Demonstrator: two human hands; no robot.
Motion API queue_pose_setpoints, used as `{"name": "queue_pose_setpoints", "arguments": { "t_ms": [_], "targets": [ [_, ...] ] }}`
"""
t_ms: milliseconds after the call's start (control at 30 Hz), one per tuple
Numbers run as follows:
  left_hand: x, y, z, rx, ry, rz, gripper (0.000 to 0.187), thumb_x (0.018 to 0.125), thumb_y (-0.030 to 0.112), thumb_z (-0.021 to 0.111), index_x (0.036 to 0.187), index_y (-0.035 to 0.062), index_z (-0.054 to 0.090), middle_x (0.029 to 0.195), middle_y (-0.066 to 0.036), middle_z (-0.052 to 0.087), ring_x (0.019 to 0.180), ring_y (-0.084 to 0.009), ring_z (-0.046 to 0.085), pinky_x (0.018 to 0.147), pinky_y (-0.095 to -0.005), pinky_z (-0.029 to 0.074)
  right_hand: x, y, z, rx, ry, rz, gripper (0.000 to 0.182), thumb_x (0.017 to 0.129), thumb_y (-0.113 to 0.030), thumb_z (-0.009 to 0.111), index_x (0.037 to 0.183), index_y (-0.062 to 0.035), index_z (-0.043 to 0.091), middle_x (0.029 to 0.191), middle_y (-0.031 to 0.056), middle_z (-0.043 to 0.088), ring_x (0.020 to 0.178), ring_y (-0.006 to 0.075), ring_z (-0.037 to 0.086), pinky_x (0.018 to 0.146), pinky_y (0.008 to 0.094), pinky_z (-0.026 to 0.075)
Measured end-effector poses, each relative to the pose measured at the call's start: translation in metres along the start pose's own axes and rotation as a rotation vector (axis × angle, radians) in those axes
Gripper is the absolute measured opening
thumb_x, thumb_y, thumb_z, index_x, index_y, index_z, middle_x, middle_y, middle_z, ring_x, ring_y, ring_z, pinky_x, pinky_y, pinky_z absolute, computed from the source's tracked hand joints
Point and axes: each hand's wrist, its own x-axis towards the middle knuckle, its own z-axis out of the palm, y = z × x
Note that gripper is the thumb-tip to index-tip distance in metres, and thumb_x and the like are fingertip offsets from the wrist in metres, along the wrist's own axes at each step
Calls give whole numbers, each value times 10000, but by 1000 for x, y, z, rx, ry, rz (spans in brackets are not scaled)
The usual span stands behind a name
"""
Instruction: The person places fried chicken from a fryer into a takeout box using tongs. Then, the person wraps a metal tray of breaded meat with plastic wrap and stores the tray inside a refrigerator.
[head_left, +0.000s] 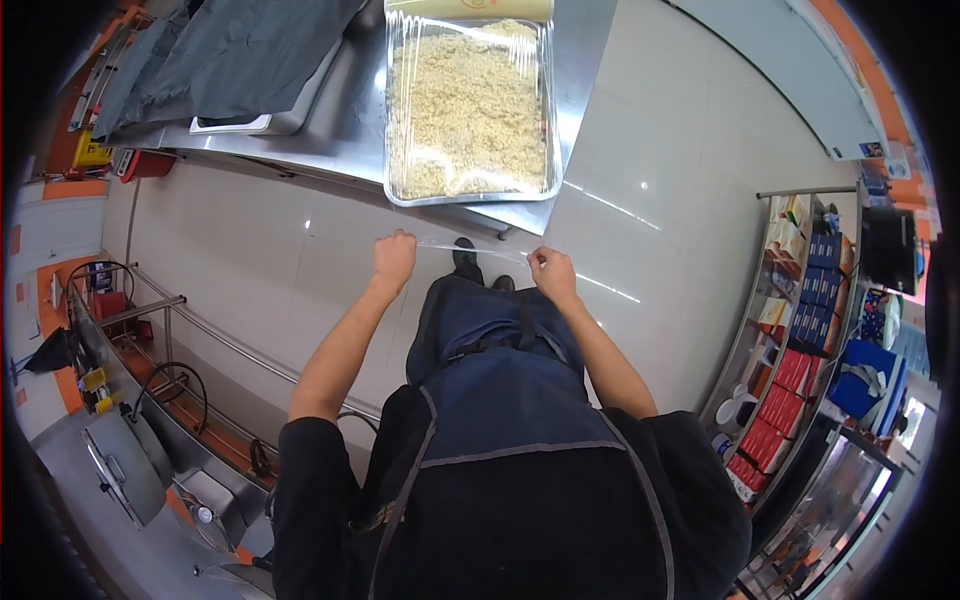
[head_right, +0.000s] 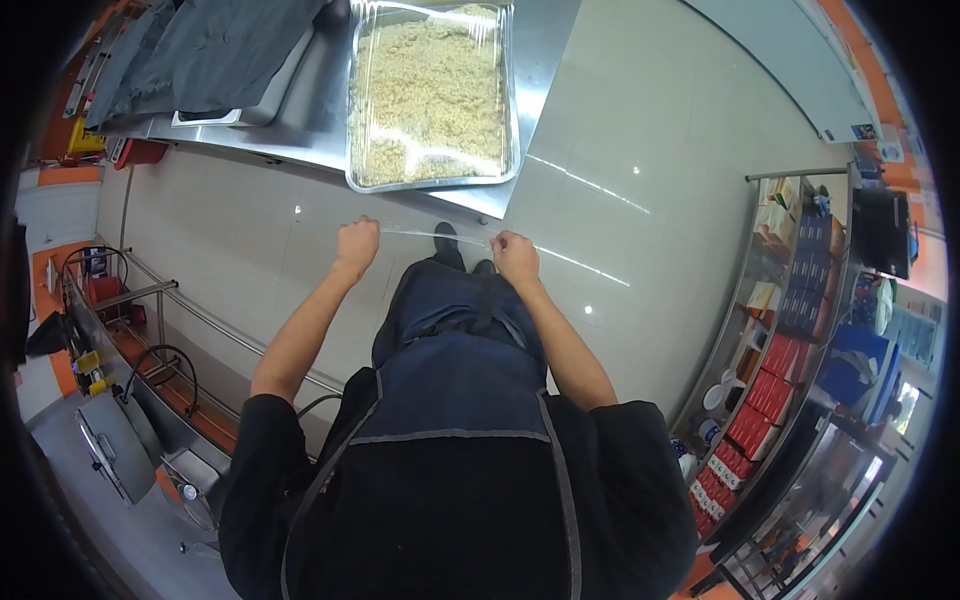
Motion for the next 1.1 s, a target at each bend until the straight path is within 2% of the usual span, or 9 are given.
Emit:
{"name": "queue_pose_setpoints", "arguments": {
  "t_ms": [100,200,433,533,633,767,833,967,1100],
  "targets": [
    [3,-5,9,-143,44,-38,140,820,148,501,798,71,616,786,-115,625,666,-281,646,594,-399,511,16,17,12,147,108,-139,195,793,-180,604,903,-28,656,693,136,648,685,262,644,616,372,494],
    [13,-2,14,-271,77,-74,149,822,182,514,805,62,601,772,-143,617,658,-327,630,589,-435,505,34,28,15,296,-54,181,192,798,-128,591,925,6,645,698,124,638,682,199,635,597,312,507],
    [31,-7,13,-507,128,-126,188,817,214,546,816,55,645,765,-176,627,677,-356,614,624,-455,496,59,36,11,822,-48,381,142,818,-23,517,862,52,630,729,70,621,608,122,575,547,225,462],
    [38,-9,2,-562,56,-169,221,822,242,546,834,52,659,764,-180,636,674,-372,618,602,-474,493,66,42,9,789,-109,426,144,791,11,554,905,54,630,819,87,619,725,166,599,632,265,507],
    [47,-10,5,-695,167,-166,215,812,200,553,836,11,653,712,-176,645,635,-322,638,559,-421,502,70,49,13,811,-119,534,154,781,-1,577,917,52,626,829,82,622,715,160,596,635,272,495],
    [60,-26,0,-1542,-192,-462,192,844,110,510,867,-43,624,651,-109,643,595,-146,628,538,-266,496,79,42,17,853,63,499,159,812,-40,554,937,41,607,783,63,608,642,126,562,584,254,466],
    [59,-34,-6,-1702,-216,-486,199,863,114,493,914,-35,614,703,-112,649,636,-148,637,565,-268,504,88,37,14,730,115,453,134,855,-83,525,898,16,604,694,37,581,567,95,516,500,229,411],
    [51,-43,-34,-2047,-173,-649,235,903,158,461,987,-29,575,851,-127,646,742,-179,645,624,-284,523,117,-2,-42,815,194,488,197,890,-155,516,931,23,590,778,71,596,626,130,564,550,261,478],
    [44,-50,-47,-2227,-231,-575,402,945,324,409,1141,-18,483,1035,-163,590,836,-236,631,682,-336,541,116,-44,-86,772,54,450,314,928,-269,463,964,21,576,843,89,603,701,162,597,580,273,499]
  ]
}}
